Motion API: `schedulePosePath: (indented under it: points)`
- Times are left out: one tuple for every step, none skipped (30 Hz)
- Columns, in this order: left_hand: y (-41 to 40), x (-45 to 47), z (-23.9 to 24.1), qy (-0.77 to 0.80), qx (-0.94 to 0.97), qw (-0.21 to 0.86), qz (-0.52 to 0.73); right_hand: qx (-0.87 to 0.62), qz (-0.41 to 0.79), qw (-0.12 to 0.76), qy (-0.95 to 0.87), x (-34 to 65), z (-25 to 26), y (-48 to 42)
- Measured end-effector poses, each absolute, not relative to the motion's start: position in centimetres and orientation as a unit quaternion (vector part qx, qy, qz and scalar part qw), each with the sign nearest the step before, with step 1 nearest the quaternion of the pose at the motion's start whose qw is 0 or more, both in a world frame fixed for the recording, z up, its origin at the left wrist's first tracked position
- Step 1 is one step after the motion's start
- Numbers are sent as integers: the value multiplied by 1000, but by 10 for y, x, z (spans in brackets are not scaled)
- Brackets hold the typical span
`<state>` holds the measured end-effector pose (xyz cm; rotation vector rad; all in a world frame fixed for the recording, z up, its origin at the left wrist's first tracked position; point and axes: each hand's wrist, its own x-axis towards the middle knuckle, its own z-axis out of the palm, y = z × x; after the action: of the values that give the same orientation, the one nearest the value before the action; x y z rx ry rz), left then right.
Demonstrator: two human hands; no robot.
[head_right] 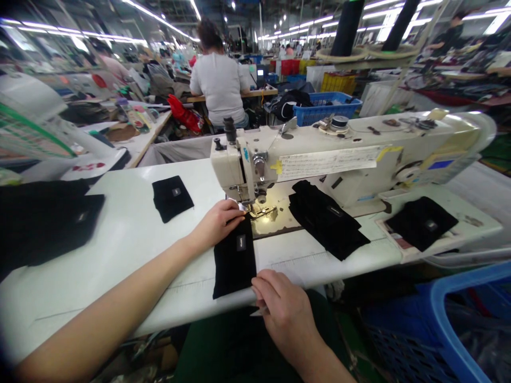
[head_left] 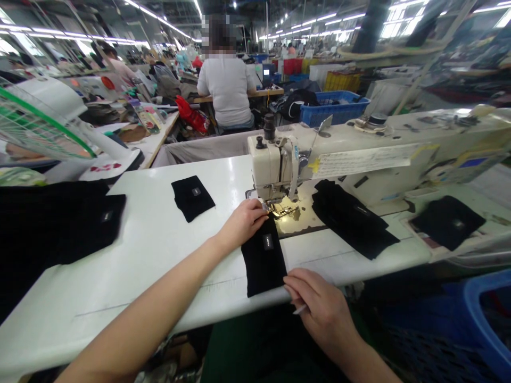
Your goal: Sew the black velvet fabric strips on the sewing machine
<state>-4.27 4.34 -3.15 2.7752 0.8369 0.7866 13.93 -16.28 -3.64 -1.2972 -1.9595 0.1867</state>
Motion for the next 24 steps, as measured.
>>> schedulePosePath:
  points:
    - [44,-43,-32,273,922,73,265,-506,71,383,-770,139,-37,-163]
    - [45,-44,-33,269,921,77,270,-505,69,383,-771,140,-38,-164]
    - [46,-44,-34,267,920,82,274,-504,70,382,-772,140,-39,-164]
    - [46,-44,-34,266,919,86,278,-503,72,380,-773,140,-41,-164]
    - [47,-45,-35,266,917,92,282,-504,75,378,-773,139,-42,-165]
    - [47,-45,-35,267,915,98,286,-505,76,377,-773,139,-43,-165]
    - [47,-45,-36,268,913,104,290,-507,77,377,-772,139,-44,-165]
    - [47,-46,-36,267,911,111,293,-508,76,378,-771,139,-45,-165]
    - [47,-46,-36,267,910,116,296,-508,74,379,-770,138,-45,-164]
    - [47,-46,-36,267,909,120,296,-508,70,382,-769,138,-44,-164]
    - [46,-47,-36,268,908,124,296,-508,67,383,-769,137,-43,-163]
    - [46,-47,-35,270,908,127,295,-507,64,385,-769,137,-42,-163]
    - [46,-47,-35,273,907,131,293,-507,62,385,-769,136,-41,-162]
    - [45,-48,-35,275,906,134,293,-507,60,385,-769,136,-40,-162]
    - [45,-48,-34,276,905,138,292,-508,60,384,-768,136,-39,-162]
    - [44,-48,-34,276,905,139,292,-510,63,382,-769,136,-38,-162]
    - [44,-48,-33,275,906,138,291,-510,67,379,-769,136,-38,-162]
    - [44,-49,-33,272,908,134,290,-511,71,376,-770,136,-37,-162]
    - [43,-49,-33,269,910,129,287,-510,73,372,-772,136,-37,-163]
    - [43,-49,-32,265,913,123,284,-510,74,370,-773,136,-37,-163]
    - [43,-49,-32,261,917,117,279,-509,72,369,-774,136,-37,-163]
    - [42,-49,-31,258,920,112,274,-509,69,370,-774,136,-37,-163]
    - [42,-49,-31,257,922,106,269,-509,66,370,-774,136,-37,-162]
    - [42,-49,-30,258,924,102,264,-509,65,370,-774,136,-38,-162]
